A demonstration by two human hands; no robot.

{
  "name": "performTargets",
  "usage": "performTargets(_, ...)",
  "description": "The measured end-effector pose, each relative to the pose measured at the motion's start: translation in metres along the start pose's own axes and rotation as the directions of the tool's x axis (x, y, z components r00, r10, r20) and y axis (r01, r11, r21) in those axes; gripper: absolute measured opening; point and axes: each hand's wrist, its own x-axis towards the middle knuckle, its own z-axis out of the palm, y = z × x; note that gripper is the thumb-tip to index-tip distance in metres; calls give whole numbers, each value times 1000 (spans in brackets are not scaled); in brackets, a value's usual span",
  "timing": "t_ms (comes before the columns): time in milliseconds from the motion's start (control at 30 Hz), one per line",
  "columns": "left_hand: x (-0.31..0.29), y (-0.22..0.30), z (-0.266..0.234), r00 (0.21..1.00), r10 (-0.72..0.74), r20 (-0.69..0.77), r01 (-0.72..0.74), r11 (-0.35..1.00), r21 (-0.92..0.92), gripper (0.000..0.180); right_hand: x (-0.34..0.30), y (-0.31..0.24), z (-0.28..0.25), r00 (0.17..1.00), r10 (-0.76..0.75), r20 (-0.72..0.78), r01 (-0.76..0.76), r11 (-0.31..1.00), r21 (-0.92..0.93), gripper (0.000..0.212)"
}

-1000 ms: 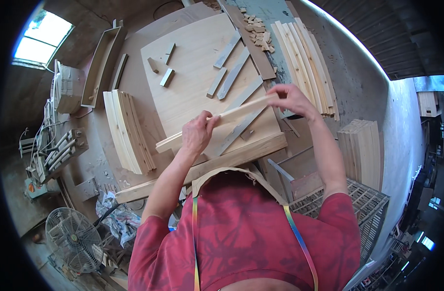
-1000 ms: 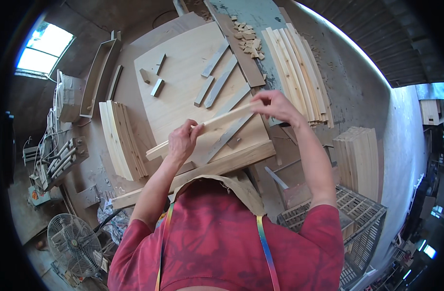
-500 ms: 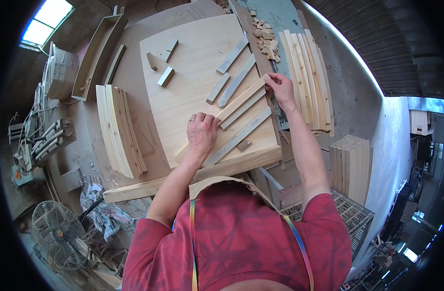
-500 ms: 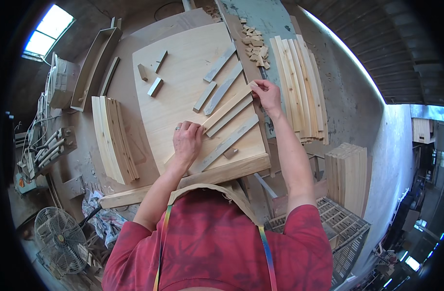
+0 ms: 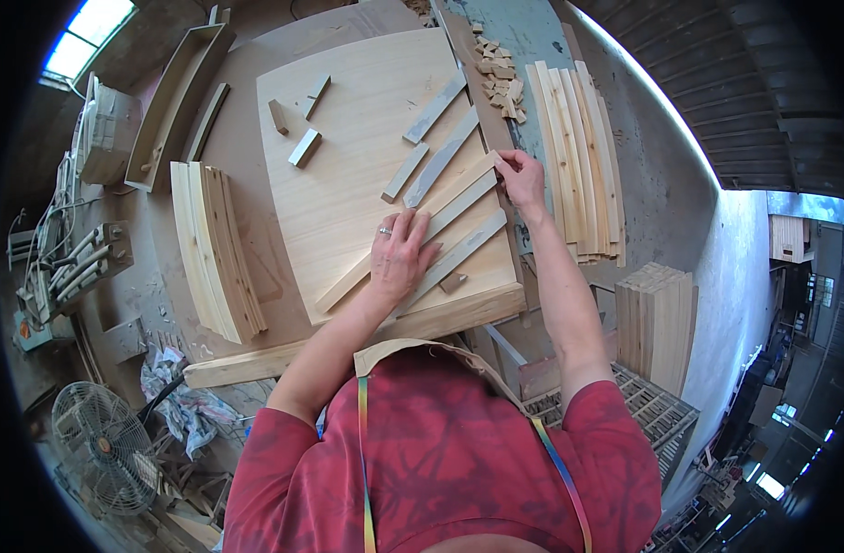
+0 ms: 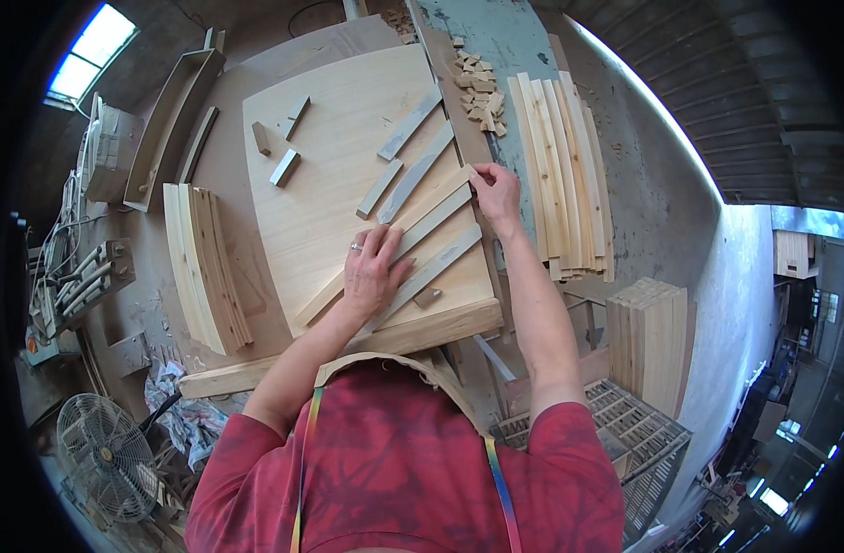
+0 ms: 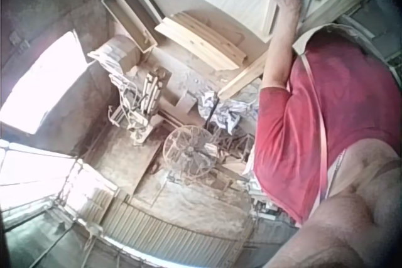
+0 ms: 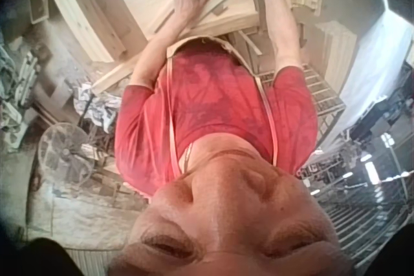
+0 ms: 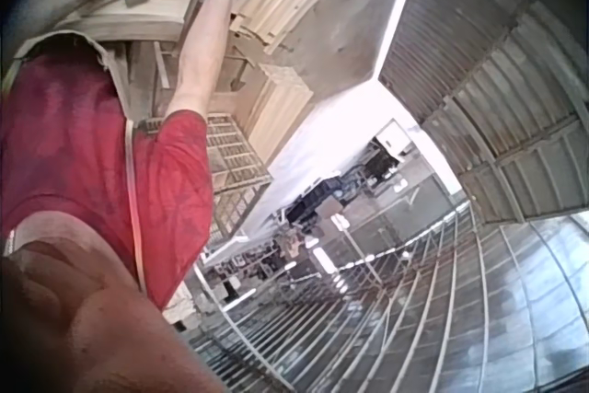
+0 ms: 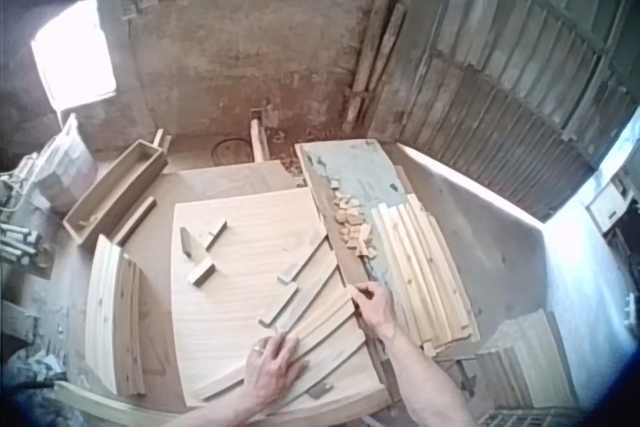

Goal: The person is sorting and arranging multiple wooden slats on a workbench in a workshop.

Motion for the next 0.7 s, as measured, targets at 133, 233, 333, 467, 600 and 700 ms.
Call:
performTargets(133, -1, -5, 9, 1000, 3, -24, -3, 1000, 29, 49, 3, 5, 1, 1000, -22, 11, 22, 1000, -4, 21)
performTargets(233, -2, -5, 12, 1000, 21, -21, -20, 999, 46, 49, 1, 2, 1, 1000, -18, 10, 18, 1000, 15, 22)
performTargets(333, 0, -3, 14, 999, 33, -6, -33, 998, 49, 48, -14, -2, -4, 1000, -20, -14, 21, 1000, 20, 22)
performTargets(467, 1, -6, 10, 1000, 7, 11, -8, 997, 70, 48, -94, -36, -6, 920, -359, -161, 319, 920, -227, 15)
performTargets(600, 14, -13, 11, 999, 28, 17, -29, 997, 71, 48, -204, -22, 3, 855, -511, 92, 512, 800, -314, 16)
performTargets(700, 29, -22, 11, 999, 45, 15, -46, 997, 69, 48, -211, -26, 19, 769, -627, 127, 612, 663, -431, 20)
